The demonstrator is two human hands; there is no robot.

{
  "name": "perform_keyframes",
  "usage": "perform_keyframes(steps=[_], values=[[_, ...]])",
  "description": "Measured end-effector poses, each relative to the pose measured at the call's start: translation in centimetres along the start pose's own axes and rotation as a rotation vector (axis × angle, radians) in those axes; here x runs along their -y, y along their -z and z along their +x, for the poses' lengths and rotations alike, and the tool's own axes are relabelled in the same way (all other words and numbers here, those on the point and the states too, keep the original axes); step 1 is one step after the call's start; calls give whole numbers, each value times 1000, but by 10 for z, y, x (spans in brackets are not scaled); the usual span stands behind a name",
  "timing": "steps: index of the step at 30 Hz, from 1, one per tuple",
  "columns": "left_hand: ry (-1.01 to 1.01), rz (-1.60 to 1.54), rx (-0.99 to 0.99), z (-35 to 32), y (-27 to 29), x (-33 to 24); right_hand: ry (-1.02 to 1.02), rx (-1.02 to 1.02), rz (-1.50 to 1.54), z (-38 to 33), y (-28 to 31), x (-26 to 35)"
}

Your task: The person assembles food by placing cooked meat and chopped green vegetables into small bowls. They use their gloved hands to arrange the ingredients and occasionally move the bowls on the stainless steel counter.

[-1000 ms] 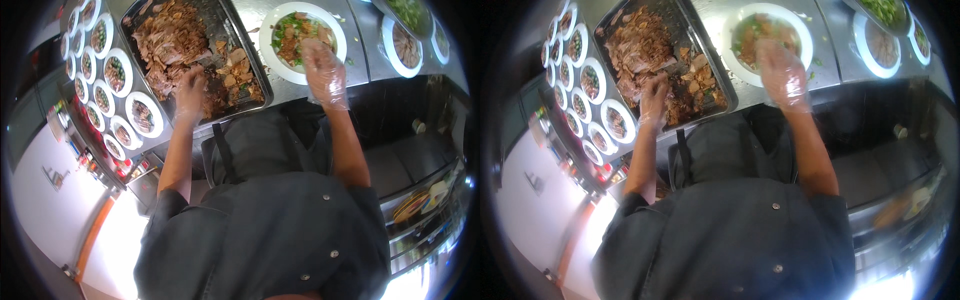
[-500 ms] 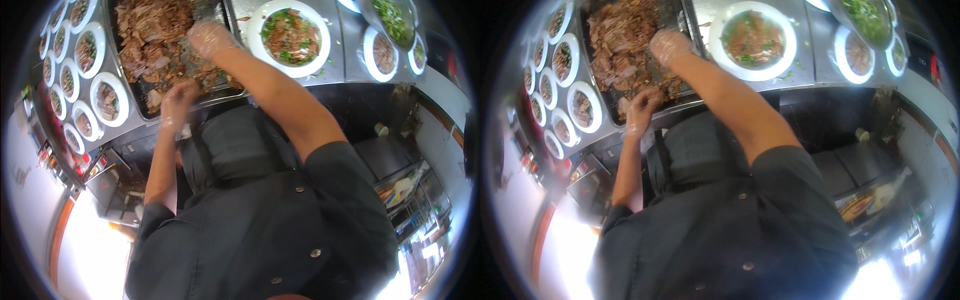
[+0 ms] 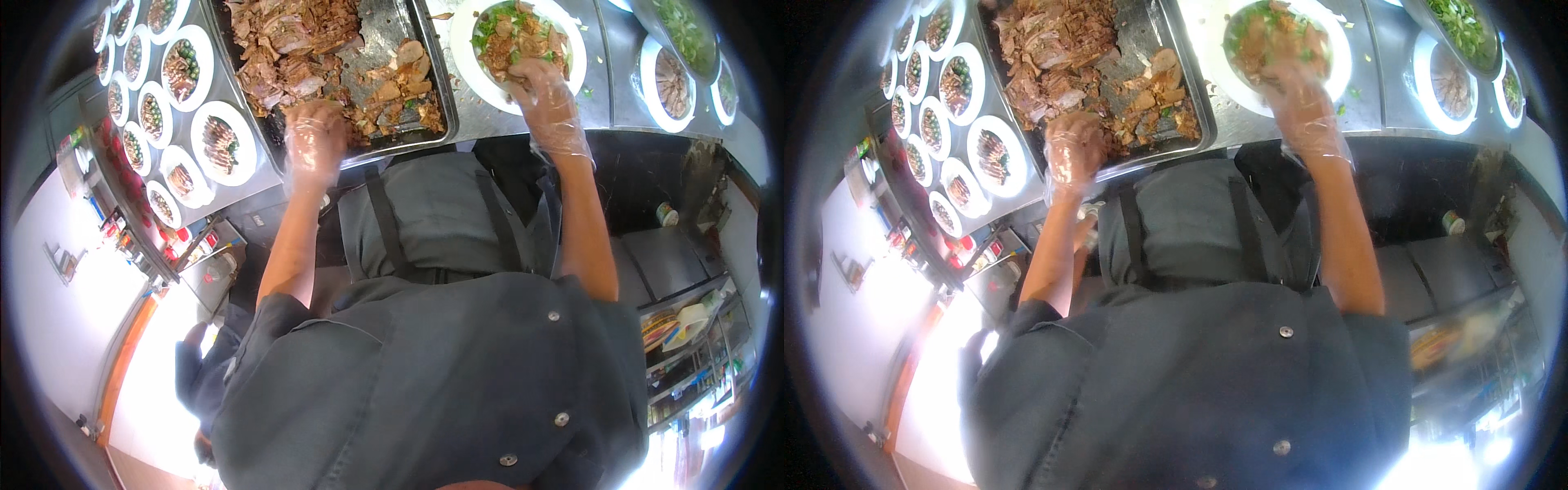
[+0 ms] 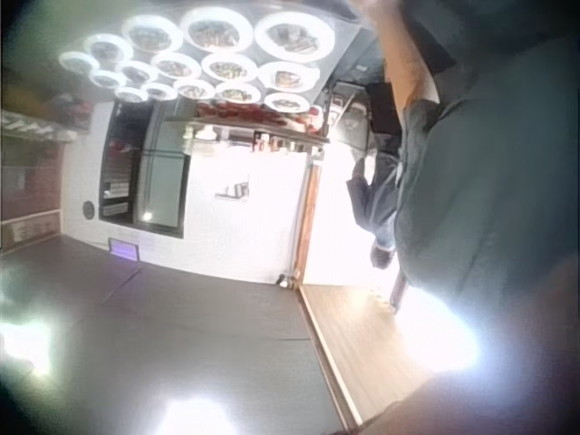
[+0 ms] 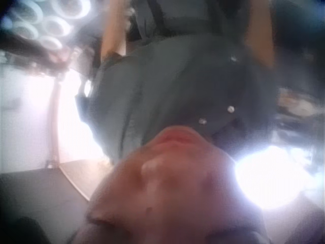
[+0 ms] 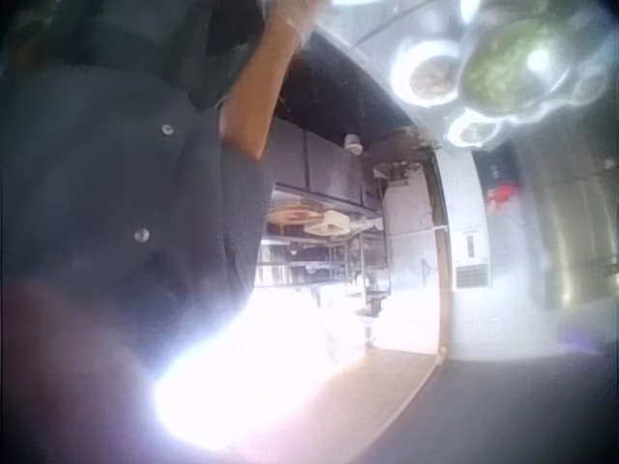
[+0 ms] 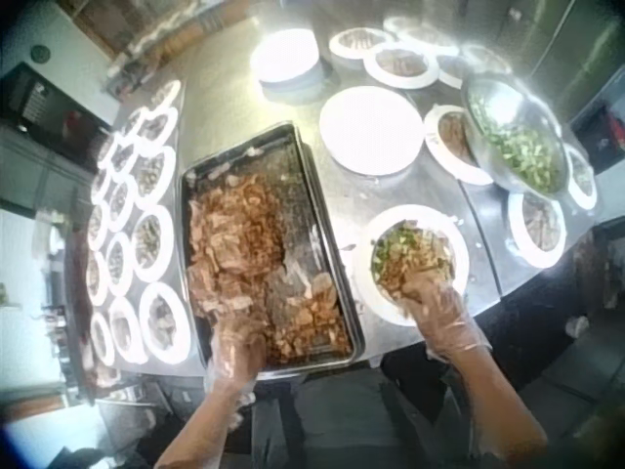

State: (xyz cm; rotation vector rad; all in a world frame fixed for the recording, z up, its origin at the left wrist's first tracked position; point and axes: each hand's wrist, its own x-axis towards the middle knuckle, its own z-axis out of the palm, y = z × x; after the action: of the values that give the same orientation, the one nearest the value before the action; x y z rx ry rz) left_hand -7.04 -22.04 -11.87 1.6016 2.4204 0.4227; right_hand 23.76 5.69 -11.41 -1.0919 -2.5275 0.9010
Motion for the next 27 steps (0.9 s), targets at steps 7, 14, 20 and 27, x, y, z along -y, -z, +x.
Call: perform_keyframes(steps=[7,14,20,27], values=[[67,-13,114,5,-48,-31,83,257,-180,4,-5,64],[457,-249,132,9,-29,2,467,464,-99,9,-126,92],[453,-369,114,0,-10,-5,588,455,-275,8,-164,111],[337,24,350,1,-39,-37,428,660,-275,12,-153,108]])
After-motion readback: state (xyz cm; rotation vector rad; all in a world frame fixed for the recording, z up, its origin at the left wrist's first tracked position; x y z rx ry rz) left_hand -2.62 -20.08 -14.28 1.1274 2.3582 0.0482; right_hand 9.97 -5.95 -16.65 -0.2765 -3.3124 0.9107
